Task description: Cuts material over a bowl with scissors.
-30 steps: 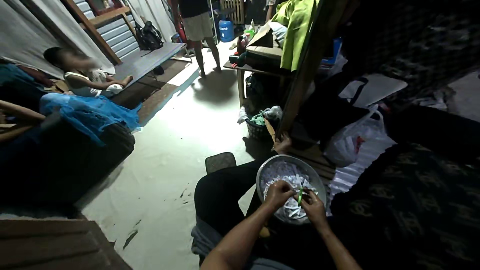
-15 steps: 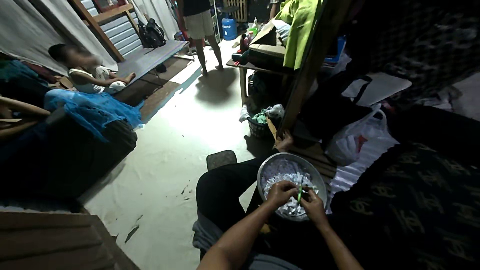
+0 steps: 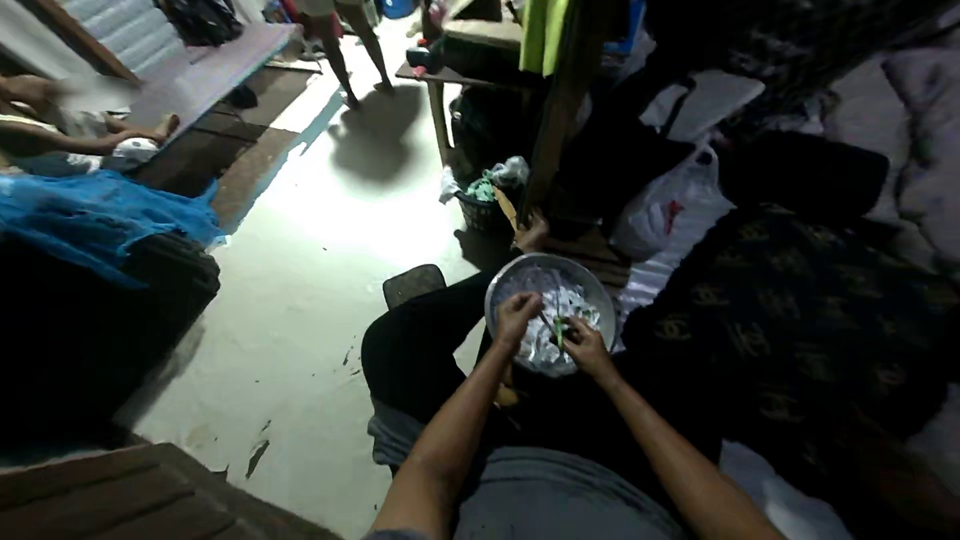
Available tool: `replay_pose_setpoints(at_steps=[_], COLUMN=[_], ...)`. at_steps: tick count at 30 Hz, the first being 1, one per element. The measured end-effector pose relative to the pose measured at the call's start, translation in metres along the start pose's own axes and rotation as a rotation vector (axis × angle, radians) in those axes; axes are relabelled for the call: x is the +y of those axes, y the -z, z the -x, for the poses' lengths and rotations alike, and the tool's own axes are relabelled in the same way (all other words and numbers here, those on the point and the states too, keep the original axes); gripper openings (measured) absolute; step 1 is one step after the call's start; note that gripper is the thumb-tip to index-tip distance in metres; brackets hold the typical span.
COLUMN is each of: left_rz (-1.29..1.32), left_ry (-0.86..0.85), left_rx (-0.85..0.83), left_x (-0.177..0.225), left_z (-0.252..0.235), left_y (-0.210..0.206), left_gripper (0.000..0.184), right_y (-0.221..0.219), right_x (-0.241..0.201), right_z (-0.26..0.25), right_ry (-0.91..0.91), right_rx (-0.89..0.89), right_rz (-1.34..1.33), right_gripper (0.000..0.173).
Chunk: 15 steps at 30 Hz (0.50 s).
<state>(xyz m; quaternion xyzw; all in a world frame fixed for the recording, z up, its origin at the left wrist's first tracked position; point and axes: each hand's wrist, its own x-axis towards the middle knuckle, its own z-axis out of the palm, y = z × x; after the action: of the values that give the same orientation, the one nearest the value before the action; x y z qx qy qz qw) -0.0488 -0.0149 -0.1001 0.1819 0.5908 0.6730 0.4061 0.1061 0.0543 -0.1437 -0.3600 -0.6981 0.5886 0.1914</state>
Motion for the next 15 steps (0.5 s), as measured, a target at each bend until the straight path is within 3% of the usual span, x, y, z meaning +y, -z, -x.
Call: replay_pose_setpoints(at_steps=[8, 15], left_rz=[-0.178, -0.209], left_ry=[0.019, 0.056], left_rx=[0.065, -0.015], left_x=[-0.015, -0.019], left_z=[-0.004, -0.006], left_y=[0.017, 0.019], left_gripper=[0.019, 0.015], right_y=[0.003, 0.001], right_x=[0.007, 0.007], right_z=[-0.005, -0.006], right_ry=[-0.051, -0.039], right_rx=[-0.087, -0.219], right_rz=[-0.039, -0.079], right_gripper=[0.051, 0.053])
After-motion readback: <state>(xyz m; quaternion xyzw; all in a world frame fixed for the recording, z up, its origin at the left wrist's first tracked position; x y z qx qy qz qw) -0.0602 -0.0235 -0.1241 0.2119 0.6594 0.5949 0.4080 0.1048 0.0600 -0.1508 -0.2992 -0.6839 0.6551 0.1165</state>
